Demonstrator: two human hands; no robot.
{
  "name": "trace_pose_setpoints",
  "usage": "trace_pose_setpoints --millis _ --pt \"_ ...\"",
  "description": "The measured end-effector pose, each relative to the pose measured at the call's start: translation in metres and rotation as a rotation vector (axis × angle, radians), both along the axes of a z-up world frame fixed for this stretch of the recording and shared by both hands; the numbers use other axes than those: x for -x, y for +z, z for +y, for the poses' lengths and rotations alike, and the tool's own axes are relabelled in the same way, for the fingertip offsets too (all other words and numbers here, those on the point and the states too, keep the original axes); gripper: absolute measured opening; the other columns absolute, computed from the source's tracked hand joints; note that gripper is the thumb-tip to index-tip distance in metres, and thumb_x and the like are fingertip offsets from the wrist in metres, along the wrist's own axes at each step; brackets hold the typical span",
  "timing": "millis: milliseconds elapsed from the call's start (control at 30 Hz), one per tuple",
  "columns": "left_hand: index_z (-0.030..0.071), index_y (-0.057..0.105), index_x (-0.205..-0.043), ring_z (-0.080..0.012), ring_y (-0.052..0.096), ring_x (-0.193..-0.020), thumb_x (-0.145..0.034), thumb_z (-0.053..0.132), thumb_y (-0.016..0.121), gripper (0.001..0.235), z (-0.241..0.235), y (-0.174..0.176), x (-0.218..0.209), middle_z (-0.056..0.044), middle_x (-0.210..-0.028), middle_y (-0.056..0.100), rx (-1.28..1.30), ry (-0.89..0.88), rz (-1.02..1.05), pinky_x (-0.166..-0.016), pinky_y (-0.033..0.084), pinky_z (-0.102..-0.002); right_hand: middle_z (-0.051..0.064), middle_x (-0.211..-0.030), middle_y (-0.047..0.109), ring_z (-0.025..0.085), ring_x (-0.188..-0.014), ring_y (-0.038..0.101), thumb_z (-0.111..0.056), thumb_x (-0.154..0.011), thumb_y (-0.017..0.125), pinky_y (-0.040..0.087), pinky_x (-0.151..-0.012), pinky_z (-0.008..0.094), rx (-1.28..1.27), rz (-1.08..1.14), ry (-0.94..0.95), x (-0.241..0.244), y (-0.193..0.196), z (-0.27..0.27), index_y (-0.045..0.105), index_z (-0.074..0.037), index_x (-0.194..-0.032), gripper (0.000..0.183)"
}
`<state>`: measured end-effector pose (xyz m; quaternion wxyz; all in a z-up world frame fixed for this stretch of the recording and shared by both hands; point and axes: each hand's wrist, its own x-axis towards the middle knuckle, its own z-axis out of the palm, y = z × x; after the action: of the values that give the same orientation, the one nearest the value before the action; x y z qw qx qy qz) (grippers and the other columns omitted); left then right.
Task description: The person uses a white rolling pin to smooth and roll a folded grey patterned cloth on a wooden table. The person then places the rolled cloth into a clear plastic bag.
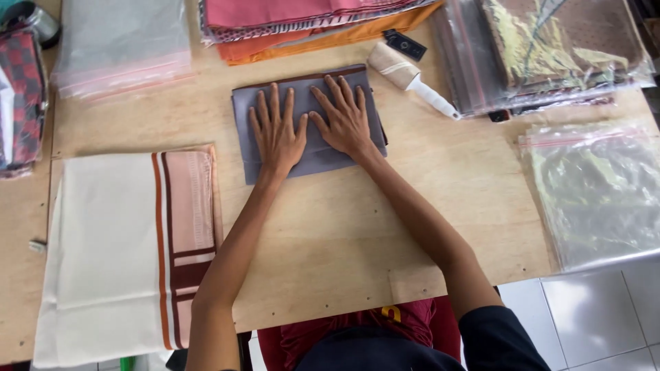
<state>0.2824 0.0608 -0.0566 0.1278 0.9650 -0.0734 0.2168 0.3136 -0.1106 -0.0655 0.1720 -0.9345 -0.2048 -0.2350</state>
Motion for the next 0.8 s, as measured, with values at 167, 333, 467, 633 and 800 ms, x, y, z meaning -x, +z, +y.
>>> trace_pose_setpoints --millis 167,333,467,633,800 --pt "0.015 0.045 -0.159 -0.0452 0.025 -0.152 -0.108 0.047 0.048 0.059 0.001 -0.002 -0.002 -0.018 -0.166 0.029 0.002 0.000 0.071 -0.118 0.018 -0.067 0.010 -0.160 0.040 0.035 -0.149 0.034 -0.053 -0.105 0.049 0.024 -0.118 0.060 0.069 0.027 -0.042 0.000 -0.007 0.000 0.050 -0.031 -0.152 0.052" --pt "0.015 0.046 -0.158 -0.0462 0.025 -0.151 -0.106 0.047 0.049 0.061 0.000 0.003 -0.002 -0.020 -0.166 0.030 -0.001 -0.015 0.110 -0.117 0.018 -0.068 0.011 -0.161 0.039 0.035 -0.150 0.034 -0.056 -0.102 0.050 0.024 -0.119 0.061 0.068 0.003 -0.044 -0.003 -0.016 -0.003 0.052 -0.035 -0.150 0.053" --pt "0.015 0.042 -0.160 -0.0471 0.021 -0.153 -0.108 0.049 0.045 0.062 0.002 0.004 -0.001 -0.020 -0.167 0.027 0.006 -0.027 0.173 -0.117 0.015 -0.070 0.007 -0.162 0.040 0.033 -0.151 0.035 -0.061 -0.102 0.046 0.024 -0.120 0.059 0.068 -0.007 -0.012 -0.002 -0.029 -0.009 0.051 -0.039 -0.150 0.053" --pt "0.010 0.043 -0.160 -0.0502 0.023 -0.151 -0.109 0.048 0.044 0.064 0.005 0.006 -0.001 -0.024 -0.166 0.030 -0.027 -0.068 0.167 -0.116 0.016 -0.071 0.006 -0.165 0.036 0.031 -0.154 0.031 -0.061 -0.104 0.044 0.024 -0.122 0.058 0.122 0.016 -0.003 0.024 -0.030 -0.033 0.045 -0.040 -0.154 0.055" --pt "0.006 0.038 -0.161 -0.0563 0.022 -0.149 -0.107 0.051 0.043 0.070 -0.003 0.004 0.003 -0.027 -0.166 0.026 -0.019 -0.044 0.185 -0.115 0.015 -0.075 0.008 -0.163 0.040 0.036 -0.152 0.034 -0.055 -0.104 0.047 0.028 -0.120 0.063 -0.076 0.447 0.300 0.058 -0.004 -0.090 0.056 -0.029 -0.146 0.050"
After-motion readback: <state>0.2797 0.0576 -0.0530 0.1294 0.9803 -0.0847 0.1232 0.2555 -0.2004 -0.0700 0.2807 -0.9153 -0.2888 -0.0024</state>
